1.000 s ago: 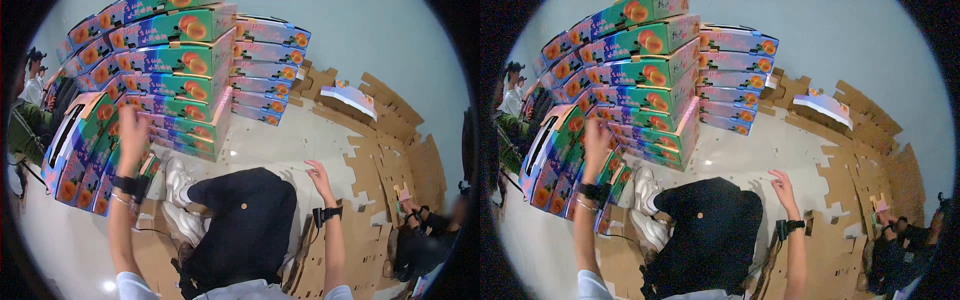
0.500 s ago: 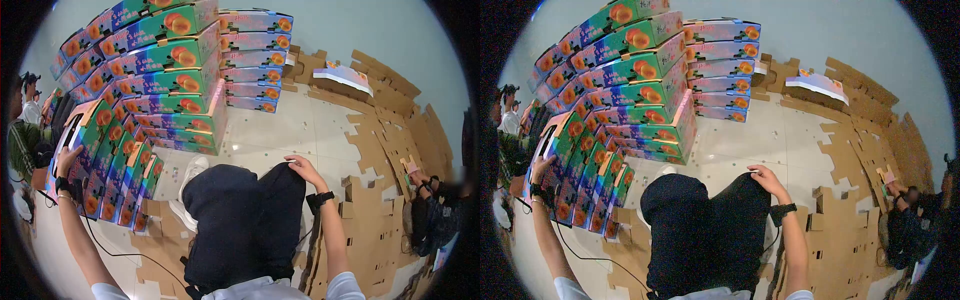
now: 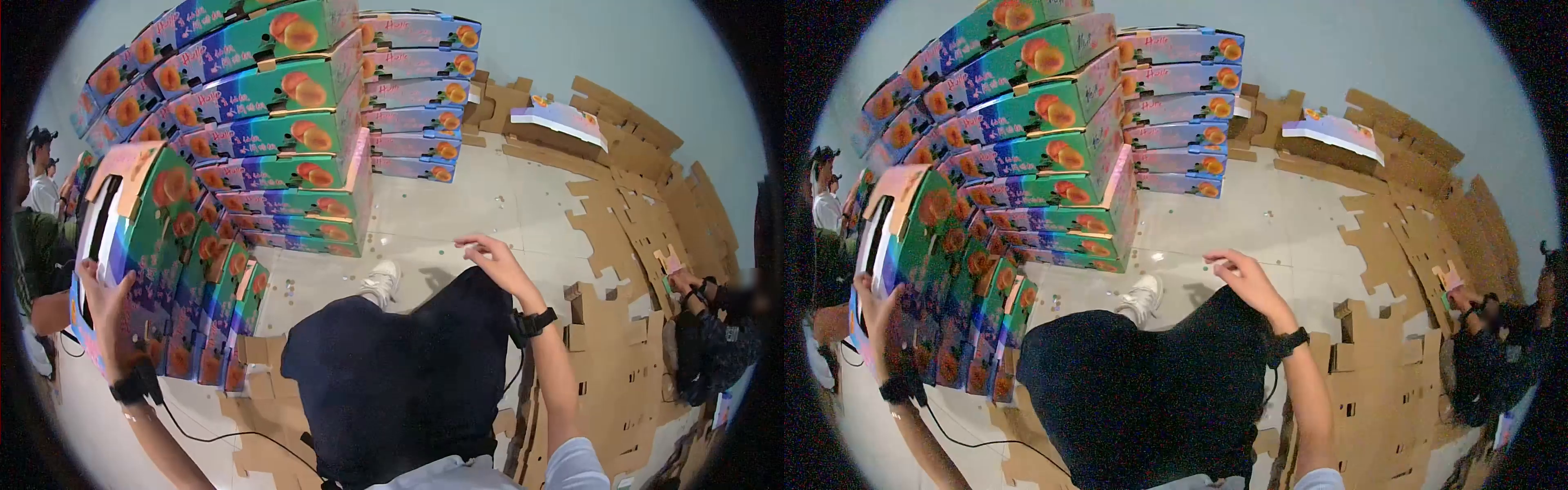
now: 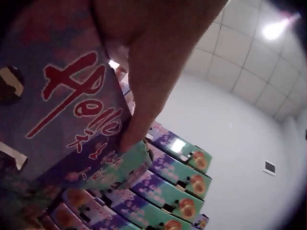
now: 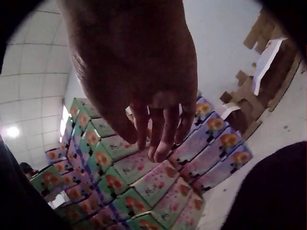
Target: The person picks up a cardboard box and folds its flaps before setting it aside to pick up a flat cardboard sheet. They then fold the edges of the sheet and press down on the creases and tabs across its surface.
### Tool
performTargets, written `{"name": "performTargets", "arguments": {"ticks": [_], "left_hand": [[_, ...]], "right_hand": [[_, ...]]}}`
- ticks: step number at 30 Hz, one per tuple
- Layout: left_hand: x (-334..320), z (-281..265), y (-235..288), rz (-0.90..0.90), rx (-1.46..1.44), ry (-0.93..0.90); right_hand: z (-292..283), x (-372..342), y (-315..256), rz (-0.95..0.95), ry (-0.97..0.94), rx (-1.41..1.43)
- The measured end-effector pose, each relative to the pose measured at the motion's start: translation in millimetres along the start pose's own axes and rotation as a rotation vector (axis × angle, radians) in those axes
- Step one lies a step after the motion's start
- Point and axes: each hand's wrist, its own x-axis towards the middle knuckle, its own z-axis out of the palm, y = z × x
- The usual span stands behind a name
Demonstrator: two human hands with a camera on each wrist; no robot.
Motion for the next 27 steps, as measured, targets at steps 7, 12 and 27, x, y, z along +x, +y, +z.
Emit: {"name": "performTargets", "arguments": {"ticks": [7, 12, 27], "left_hand": [[-49, 17, 103, 0.363, -0.042, 0.330], [-32, 68, 176, 0.622, -0.245, 0.406], [-84, 212, 285, 1.099, -0.434, 0.316]], "right_hand": [[78, 40, -126, -0.317, -0.134, 0.282], [94, 52, -194, -0.506, -0.008, 0.582], [49, -17, -106, -0.189, 0.621, 0.908]]}}
